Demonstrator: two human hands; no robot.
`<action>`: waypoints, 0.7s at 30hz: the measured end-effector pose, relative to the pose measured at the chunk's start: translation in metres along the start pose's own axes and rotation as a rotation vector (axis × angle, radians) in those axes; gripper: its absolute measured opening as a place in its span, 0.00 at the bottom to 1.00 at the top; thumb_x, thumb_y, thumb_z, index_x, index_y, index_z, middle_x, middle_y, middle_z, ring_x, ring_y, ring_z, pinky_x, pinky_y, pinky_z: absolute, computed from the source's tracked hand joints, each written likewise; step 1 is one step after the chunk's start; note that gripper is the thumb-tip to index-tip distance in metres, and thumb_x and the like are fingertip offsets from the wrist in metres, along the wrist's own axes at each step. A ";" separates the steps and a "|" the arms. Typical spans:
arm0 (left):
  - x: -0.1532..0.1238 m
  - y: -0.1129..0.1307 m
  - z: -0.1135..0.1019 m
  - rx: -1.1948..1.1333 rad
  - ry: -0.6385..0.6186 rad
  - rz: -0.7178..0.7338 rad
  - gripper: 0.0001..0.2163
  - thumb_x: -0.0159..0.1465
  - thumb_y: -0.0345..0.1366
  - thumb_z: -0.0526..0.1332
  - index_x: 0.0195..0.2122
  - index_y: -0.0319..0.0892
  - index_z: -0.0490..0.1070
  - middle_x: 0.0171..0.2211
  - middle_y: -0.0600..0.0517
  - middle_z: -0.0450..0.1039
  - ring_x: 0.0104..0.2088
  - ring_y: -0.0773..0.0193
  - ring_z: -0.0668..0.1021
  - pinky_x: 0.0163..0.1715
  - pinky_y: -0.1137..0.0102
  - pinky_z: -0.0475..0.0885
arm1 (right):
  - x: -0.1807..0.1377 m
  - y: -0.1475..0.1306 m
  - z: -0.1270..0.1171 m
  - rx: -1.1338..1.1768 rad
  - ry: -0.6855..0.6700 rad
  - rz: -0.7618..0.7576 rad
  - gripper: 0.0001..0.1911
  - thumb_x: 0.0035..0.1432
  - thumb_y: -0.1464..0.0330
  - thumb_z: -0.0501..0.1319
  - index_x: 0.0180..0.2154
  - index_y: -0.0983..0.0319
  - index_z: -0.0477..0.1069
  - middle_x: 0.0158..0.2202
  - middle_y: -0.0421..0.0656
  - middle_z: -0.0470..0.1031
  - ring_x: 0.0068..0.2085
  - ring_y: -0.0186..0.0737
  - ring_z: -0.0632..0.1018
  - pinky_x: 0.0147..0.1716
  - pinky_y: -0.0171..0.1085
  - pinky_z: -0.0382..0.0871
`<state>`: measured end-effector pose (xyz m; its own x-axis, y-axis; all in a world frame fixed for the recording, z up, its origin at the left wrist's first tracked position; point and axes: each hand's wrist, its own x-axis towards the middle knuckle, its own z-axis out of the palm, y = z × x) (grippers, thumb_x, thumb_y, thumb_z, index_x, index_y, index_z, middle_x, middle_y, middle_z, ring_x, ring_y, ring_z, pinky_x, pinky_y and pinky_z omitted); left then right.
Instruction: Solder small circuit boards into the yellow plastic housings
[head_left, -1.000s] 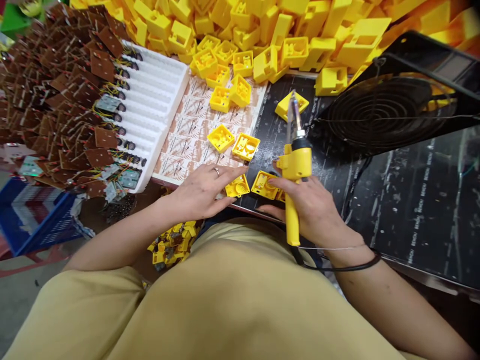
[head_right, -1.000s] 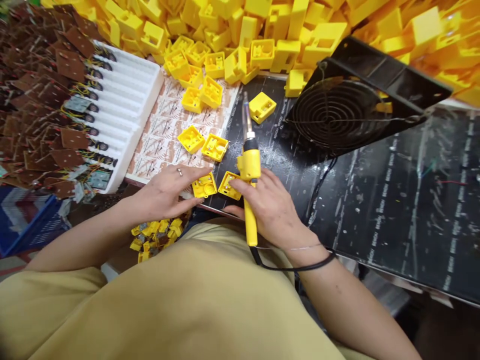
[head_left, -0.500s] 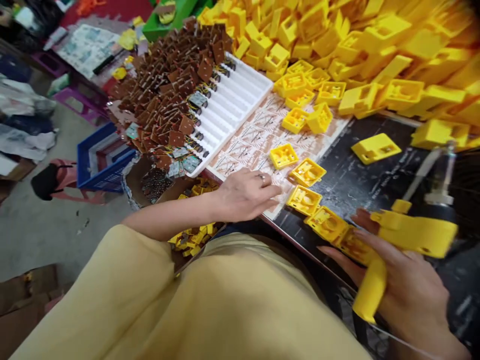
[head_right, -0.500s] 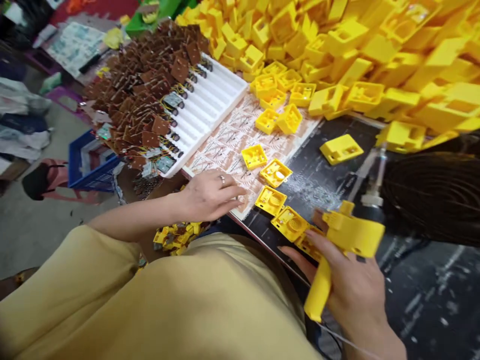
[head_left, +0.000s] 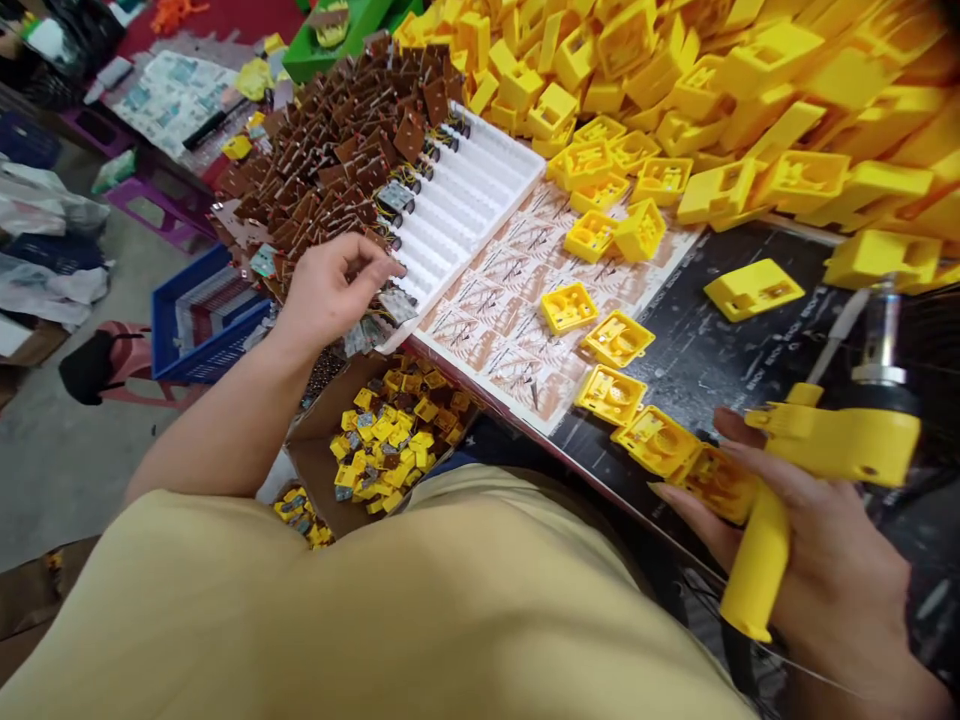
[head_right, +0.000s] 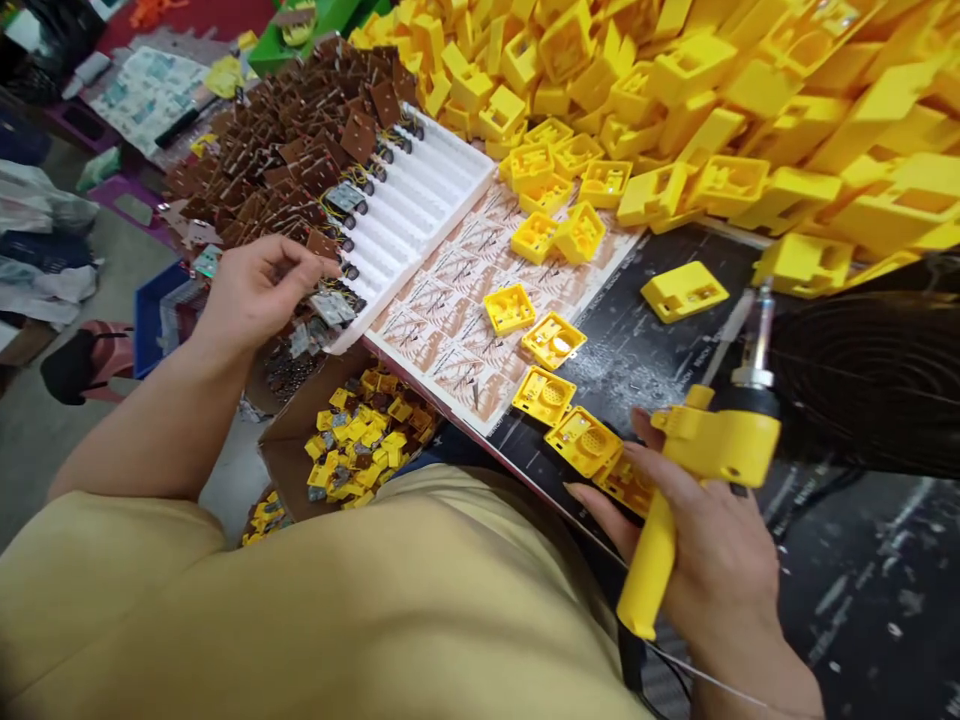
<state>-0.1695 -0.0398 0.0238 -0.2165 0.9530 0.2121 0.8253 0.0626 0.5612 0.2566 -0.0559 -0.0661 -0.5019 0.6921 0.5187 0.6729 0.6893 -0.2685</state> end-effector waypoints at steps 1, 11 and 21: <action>0.005 0.005 0.004 -0.155 0.000 -0.007 0.18 0.64 0.56 0.62 0.34 0.46 0.72 0.33 0.53 0.82 0.35 0.63 0.80 0.37 0.65 0.73 | 0.003 -0.001 0.000 0.015 -0.009 0.012 0.32 0.66 0.58 0.64 0.67 0.56 0.57 0.52 0.55 0.78 0.48 0.65 0.81 0.42 0.58 0.79; 0.037 0.079 0.078 -0.640 -0.642 0.134 0.07 0.63 0.39 0.66 0.32 0.42 0.75 0.30 0.55 0.78 0.34 0.65 0.82 0.39 0.66 0.77 | 0.045 -0.027 0.021 -0.039 0.007 -0.076 0.16 0.69 0.60 0.60 0.53 0.61 0.66 0.36 0.44 0.78 0.36 0.45 0.81 0.41 0.43 0.78; 0.009 0.098 0.121 0.020 -0.697 0.512 0.06 0.63 0.31 0.63 0.37 0.41 0.80 0.34 0.52 0.83 0.36 0.63 0.83 0.44 0.68 0.74 | 0.017 -0.032 -0.048 -0.023 0.121 0.059 0.10 0.62 0.68 0.69 0.45 0.56 0.75 0.23 0.32 0.73 0.23 0.27 0.74 0.28 0.29 0.66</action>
<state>-0.0273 0.0111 -0.0155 0.5482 0.8294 -0.1079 0.7445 -0.4252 0.5147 0.2524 -0.0759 -0.0100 -0.3929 0.6994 0.5970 0.7122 0.6422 -0.2836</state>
